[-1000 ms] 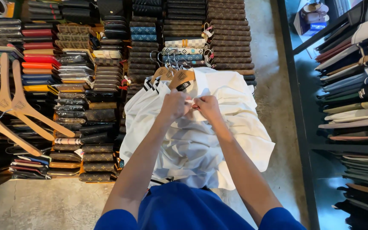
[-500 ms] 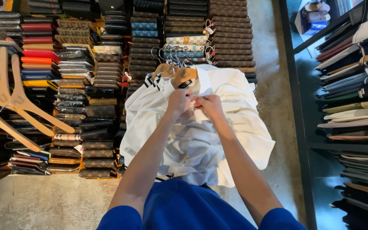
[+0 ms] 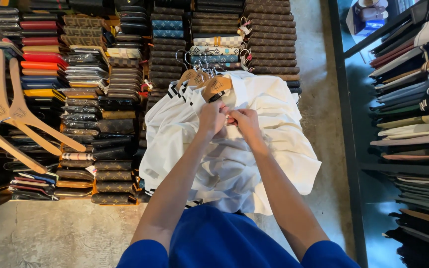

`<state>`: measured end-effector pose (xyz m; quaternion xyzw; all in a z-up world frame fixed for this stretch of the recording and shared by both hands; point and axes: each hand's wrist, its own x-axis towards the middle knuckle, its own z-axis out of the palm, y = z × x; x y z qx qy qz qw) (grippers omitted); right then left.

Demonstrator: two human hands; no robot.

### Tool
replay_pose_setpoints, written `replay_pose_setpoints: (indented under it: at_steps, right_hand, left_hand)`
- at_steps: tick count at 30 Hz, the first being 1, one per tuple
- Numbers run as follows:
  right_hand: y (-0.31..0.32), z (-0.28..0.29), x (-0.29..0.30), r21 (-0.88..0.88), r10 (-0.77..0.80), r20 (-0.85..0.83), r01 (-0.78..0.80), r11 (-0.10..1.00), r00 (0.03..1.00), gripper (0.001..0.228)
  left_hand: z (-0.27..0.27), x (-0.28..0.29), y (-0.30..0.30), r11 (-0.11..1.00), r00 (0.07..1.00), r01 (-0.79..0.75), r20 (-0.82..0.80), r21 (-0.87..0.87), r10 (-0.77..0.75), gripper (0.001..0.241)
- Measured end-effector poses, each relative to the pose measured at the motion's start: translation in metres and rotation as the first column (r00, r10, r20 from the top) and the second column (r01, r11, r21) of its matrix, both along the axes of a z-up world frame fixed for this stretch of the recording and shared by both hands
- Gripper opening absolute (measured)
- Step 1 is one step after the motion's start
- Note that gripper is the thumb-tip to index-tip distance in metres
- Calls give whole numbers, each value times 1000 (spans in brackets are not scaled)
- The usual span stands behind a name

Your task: The recorder removes multiple white polo shirts from wooden hangers and stacks them on a table filled with accessories.

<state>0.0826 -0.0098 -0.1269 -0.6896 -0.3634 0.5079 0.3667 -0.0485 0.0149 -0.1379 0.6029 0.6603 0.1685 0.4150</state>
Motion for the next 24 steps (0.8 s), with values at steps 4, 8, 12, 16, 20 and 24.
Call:
replay_pose_setpoints:
  at_steps: [4,8,12,16,20,24]
  right_hand:
    - [-3,5,1,26,-31,-46,32,999,998,16]
    - [-18,7,10,58,27,26,-28,998,999,14]
    - [-24,3,32,43,27,322,-43,998,946,22]
    - [-13,17,41,87,-20,453,-22,996,891,25]
    - [3,46,22,301,-106,611,-106,948,784,22]
    - [23,86,-9,159,127,822,-438,885,555,81]
  left_hand:
    - [3,-1,-1,995,998,45,27,92,-48,21]
    - [-19,-1,7,995,990,-100,95,-19,102,29]
    - [-19,-8,2,992,956,-76,275,-102,101,27]
    - [21,-38,-12,994,980,47,195,-94,-28,30]
    - [54,-45,-18,947,947,316,-46,-53,-319,34]
    - [53,-26,-23,840,829,543,-150,-11,-538,30]
